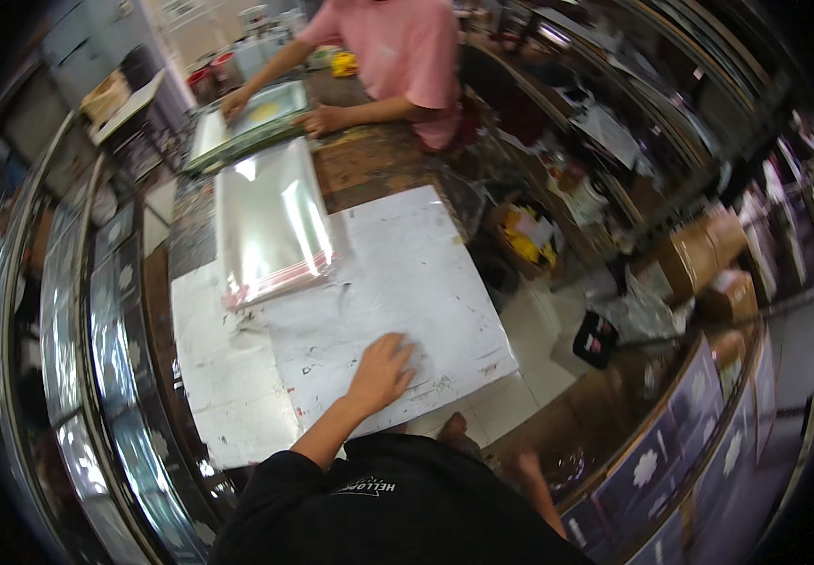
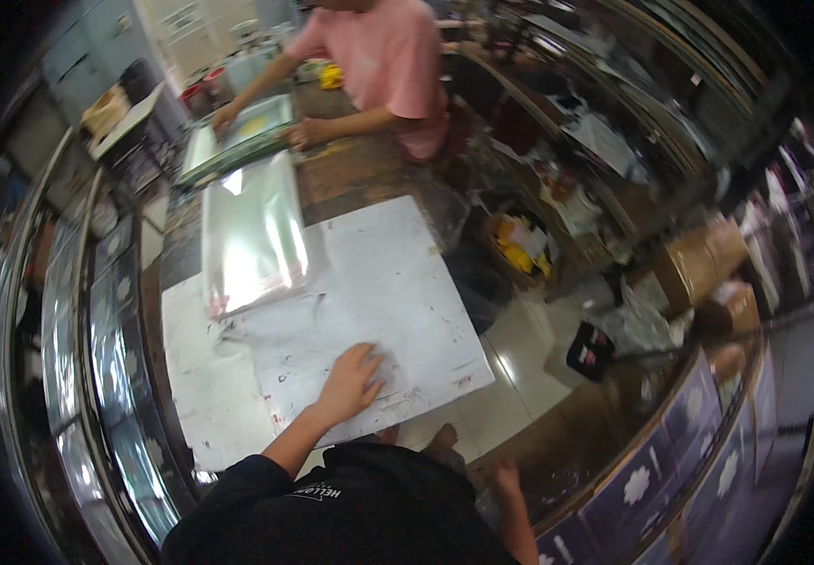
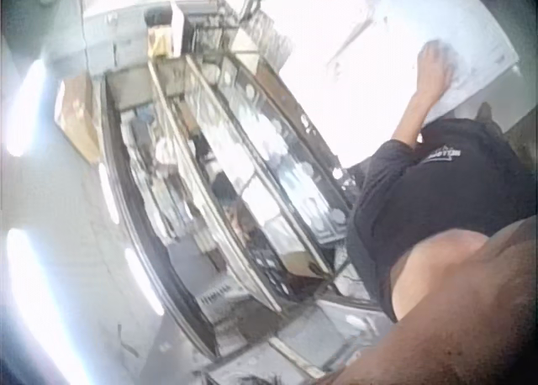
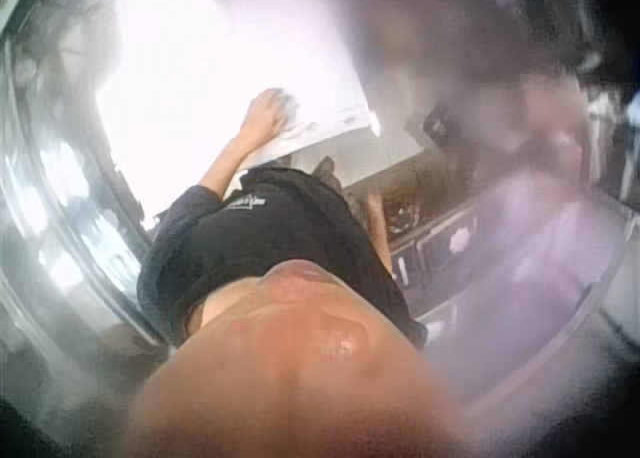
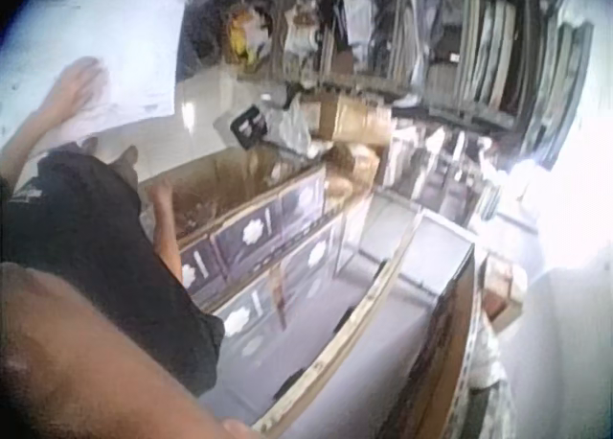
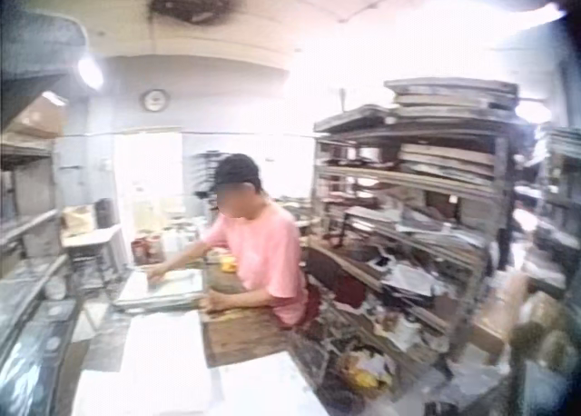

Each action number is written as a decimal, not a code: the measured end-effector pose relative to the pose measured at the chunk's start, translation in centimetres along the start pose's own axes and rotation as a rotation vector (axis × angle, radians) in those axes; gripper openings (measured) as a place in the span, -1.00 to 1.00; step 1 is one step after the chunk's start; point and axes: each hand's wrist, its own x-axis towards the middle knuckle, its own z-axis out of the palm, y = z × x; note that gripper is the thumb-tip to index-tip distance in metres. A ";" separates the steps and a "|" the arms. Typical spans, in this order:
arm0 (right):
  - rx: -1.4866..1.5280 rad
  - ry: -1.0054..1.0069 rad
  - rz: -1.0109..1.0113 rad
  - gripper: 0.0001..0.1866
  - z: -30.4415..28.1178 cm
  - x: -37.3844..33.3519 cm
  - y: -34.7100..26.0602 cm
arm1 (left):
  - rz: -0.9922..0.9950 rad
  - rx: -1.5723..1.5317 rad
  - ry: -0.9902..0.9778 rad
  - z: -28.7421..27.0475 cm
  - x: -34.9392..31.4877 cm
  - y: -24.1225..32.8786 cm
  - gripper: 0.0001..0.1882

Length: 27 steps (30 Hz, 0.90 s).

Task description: The person repeatedly picks up white flower-shaped decorations from a workbench and places them onto a clear plastic sheet on a nearby shelf. The person handles the decorations one at a time, moving between the bench and the shelf throughout the clip.

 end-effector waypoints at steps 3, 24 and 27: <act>-0.852 -0.109 -0.200 -0.59 -2.5 4.0 5.0 | -0.244 0.178 0.181 -0.1 -2.3 -1.9 -0.44; -0.480 -0.088 -0.092 -0.78 -12.6 12.5 -9.5 | -0.454 0.399 0.365 2.4 0.0 -0.4 -0.52; -0.532 -0.118 -0.201 -0.75 -13.6 16.5 -6.0 | -0.477 0.382 0.370 3.0 -0.6 -0.7 -0.52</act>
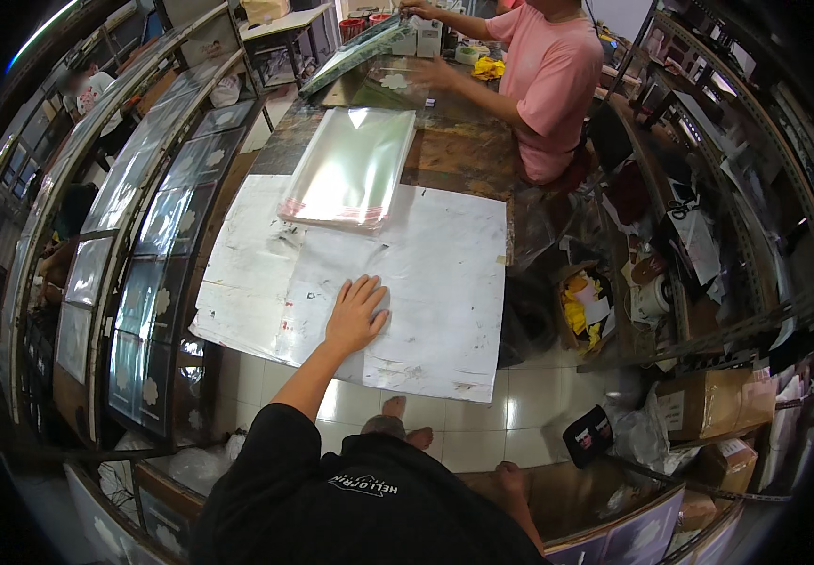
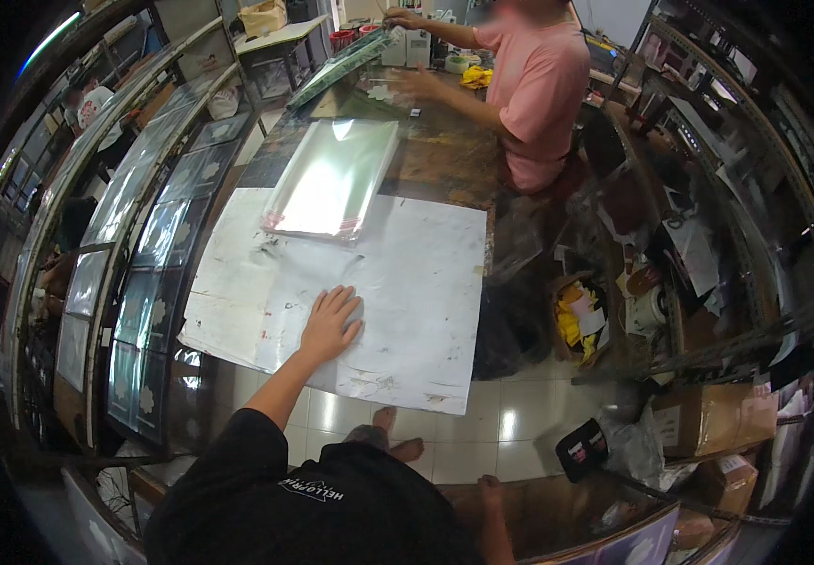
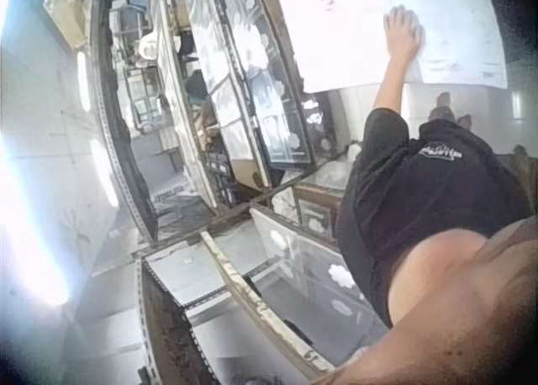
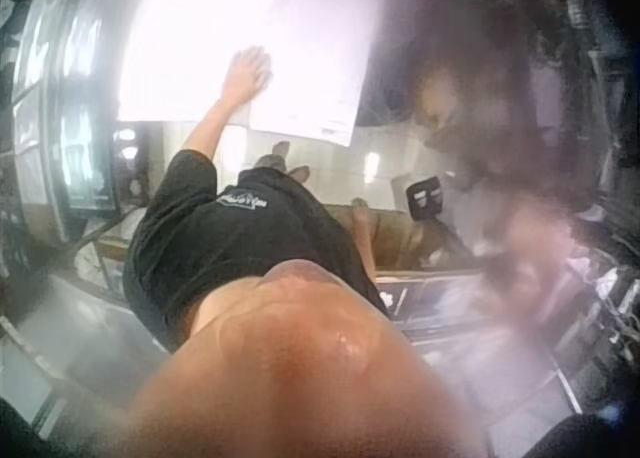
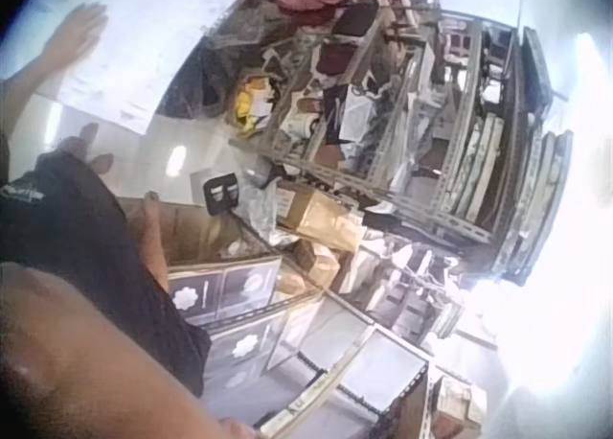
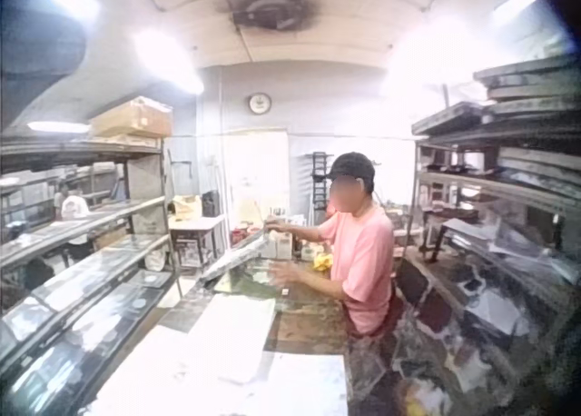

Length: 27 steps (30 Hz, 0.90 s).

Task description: The person repeatedly picks up white flower-shaped decorations from a workbench and places them onto a clear plastic sheet on a nearby shelf. The person handles the decorations one at a time, moving between the bench and the shelf throughout the clip.

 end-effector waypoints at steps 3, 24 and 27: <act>-0.011 -0.082 0.049 -0.62 1.5 -3.1 -4.7 | 0.014 0.025 -0.001 -0.2 0.7 0.2 -0.51; 0.212 -0.017 0.125 -0.57 -0.9 -1.2 -11.8 | -0.136 -0.325 0.180 -0.4 4.1 0.5 -0.43; 0.249 0.028 0.097 -0.57 -0.5 -0.6 -13.4 | -0.099 -0.156 0.326 -1.9 9.0 0.8 -0.29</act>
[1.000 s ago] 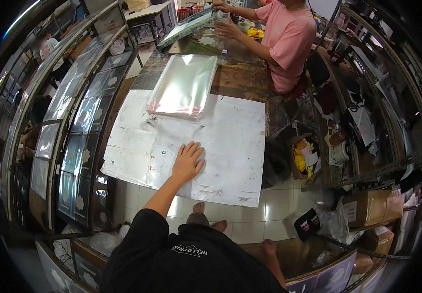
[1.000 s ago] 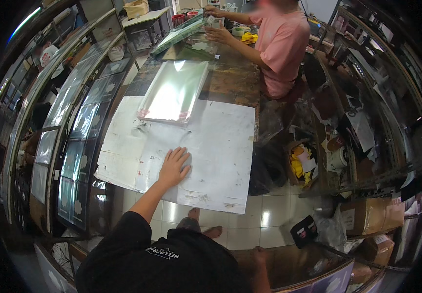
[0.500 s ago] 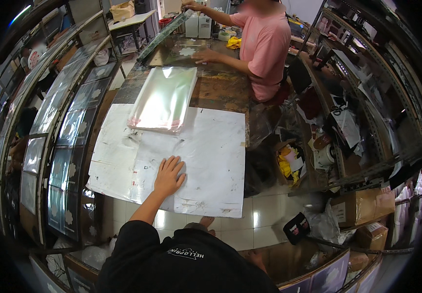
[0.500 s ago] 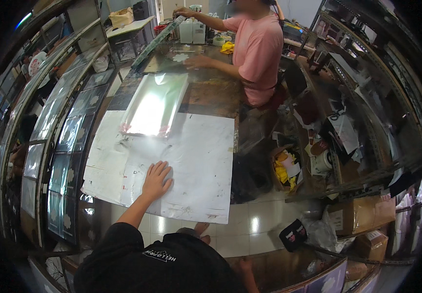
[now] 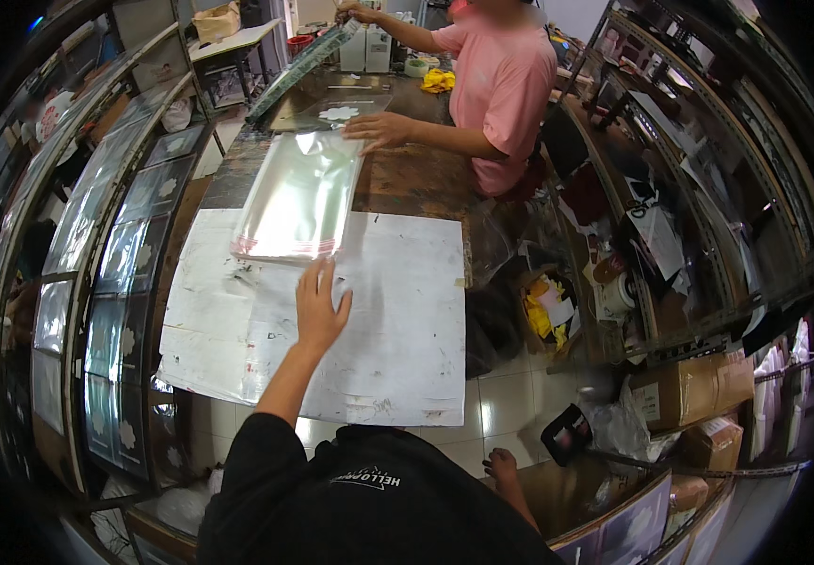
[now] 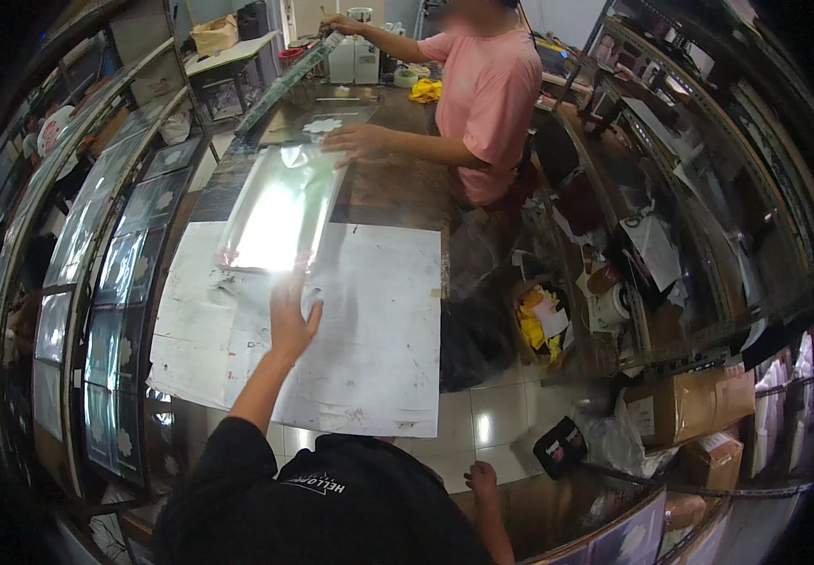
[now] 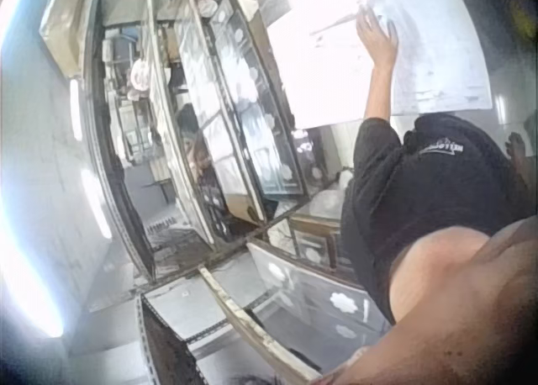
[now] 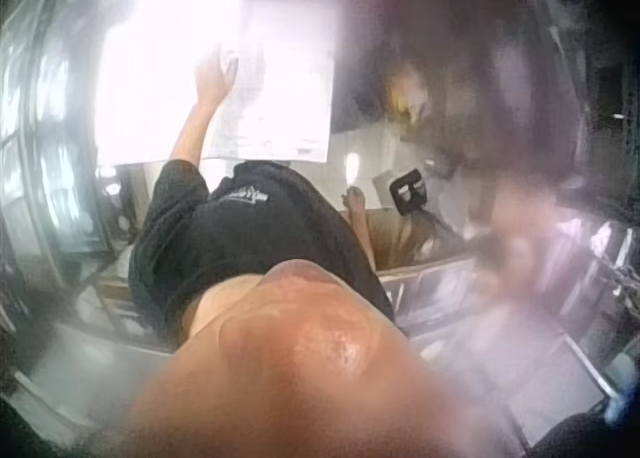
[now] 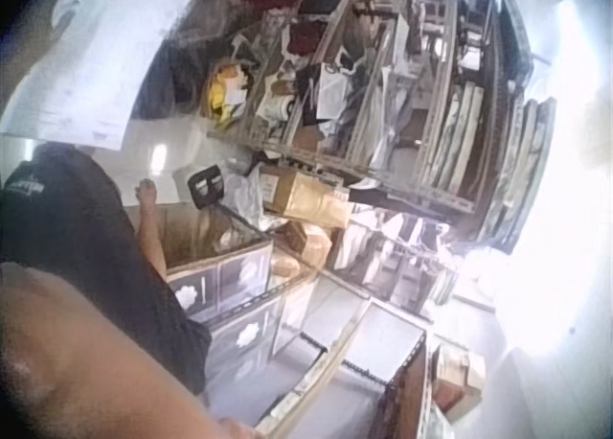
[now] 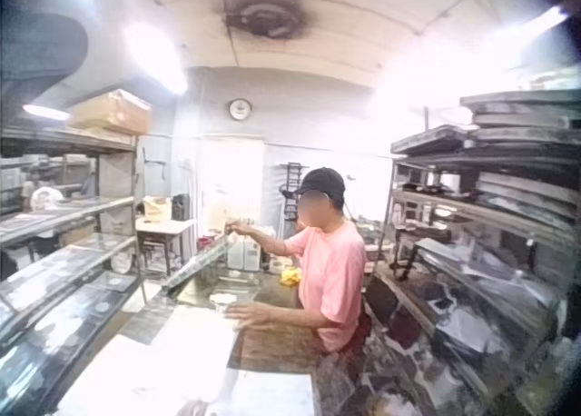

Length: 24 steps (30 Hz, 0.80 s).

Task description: The person repeatedly picks up white flower-shaped decorations from a workbench and places them onto a clear plastic sheet on a nearby shelf. The person handles the decorations one at a time, moving between the bench and the shelf throughout the clip.

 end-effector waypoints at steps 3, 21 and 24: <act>0.032 0.014 0.009 -0.56 0.6 -0.8 0.1 | 0.175 0.272 0.145 0.6 5.6 -1.0 -0.13; 0.233 -0.093 -0.213 -0.48 3.0 -10.0 -8.6 | 0.444 0.445 -0.375 2.8 5.0 5.1 -0.79; 0.247 -0.435 -0.516 -0.24 4.5 -14.5 -19.9 | 0.553 0.339 -0.443 4.3 0.7 11.4 -0.65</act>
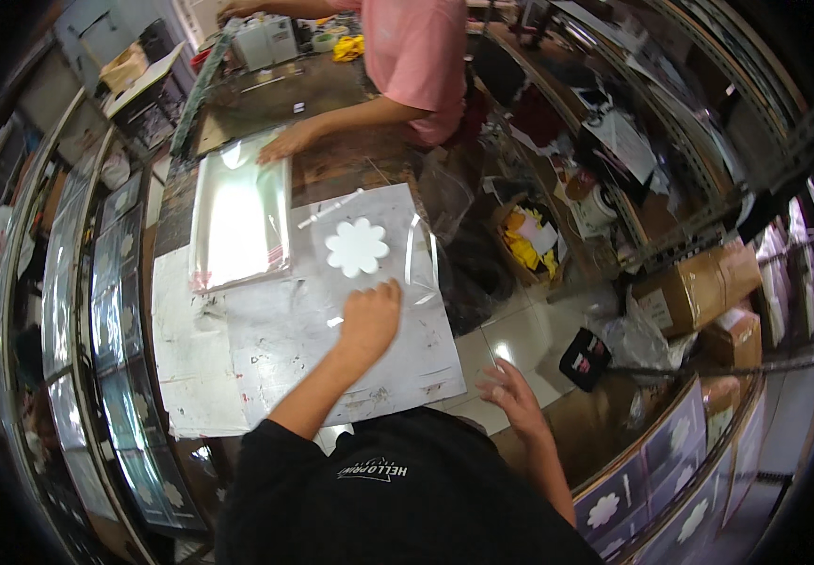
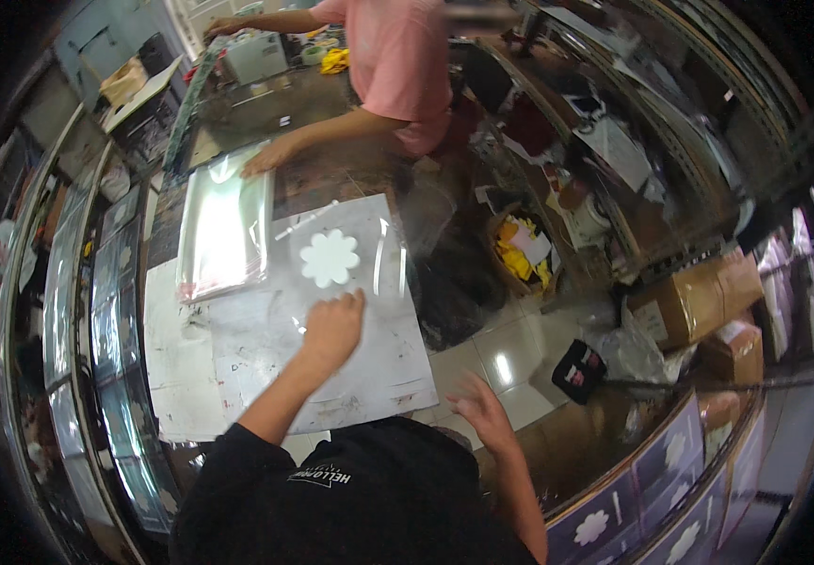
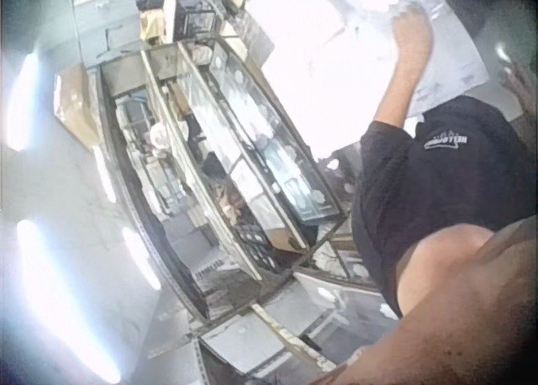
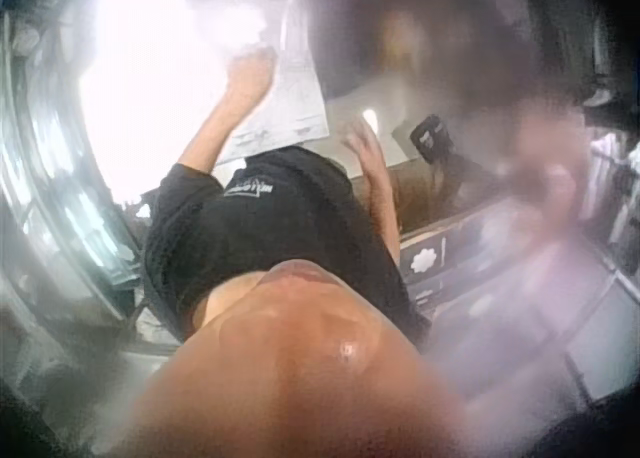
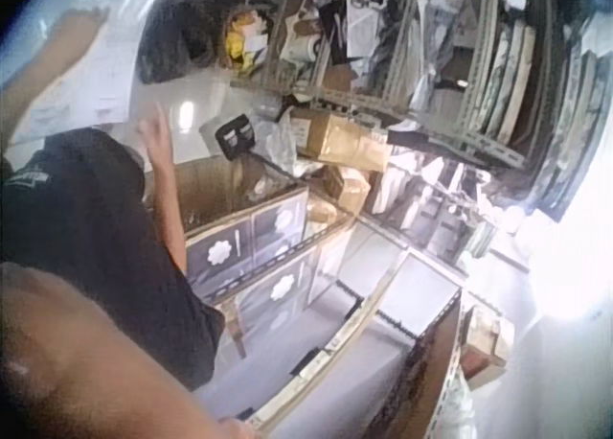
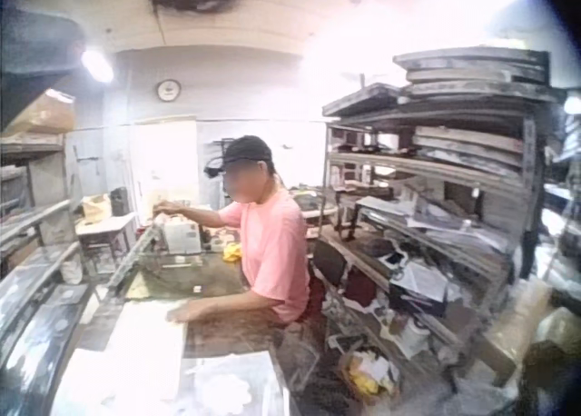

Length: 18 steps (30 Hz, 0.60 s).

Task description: The person repeatedly picks up white flower-shaped decorations from a workbench and places them onto a clear plastic sheet on a nearby shelf. The person handles the decorations one at a time, moving between the bench and the shelf throughout the clip.

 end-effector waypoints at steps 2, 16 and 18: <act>0.107 -0.175 -0.162 -0.22 2.1 1.2 -3.0 | 0.077 -0.064 -0.096 -1.1 0.6 4.5 -0.61; -0.227 0.681 -0.316 -0.49 -2.3 -0.8 -4.0 | 0.549 -0.425 -0.466 -4.5 3.3 20.2 -0.50; -0.429 0.792 -0.334 -0.58 -6.2 -3.0 -4.9 | 0.650 -0.579 -0.364 -7.0 3.1 22.4 -0.40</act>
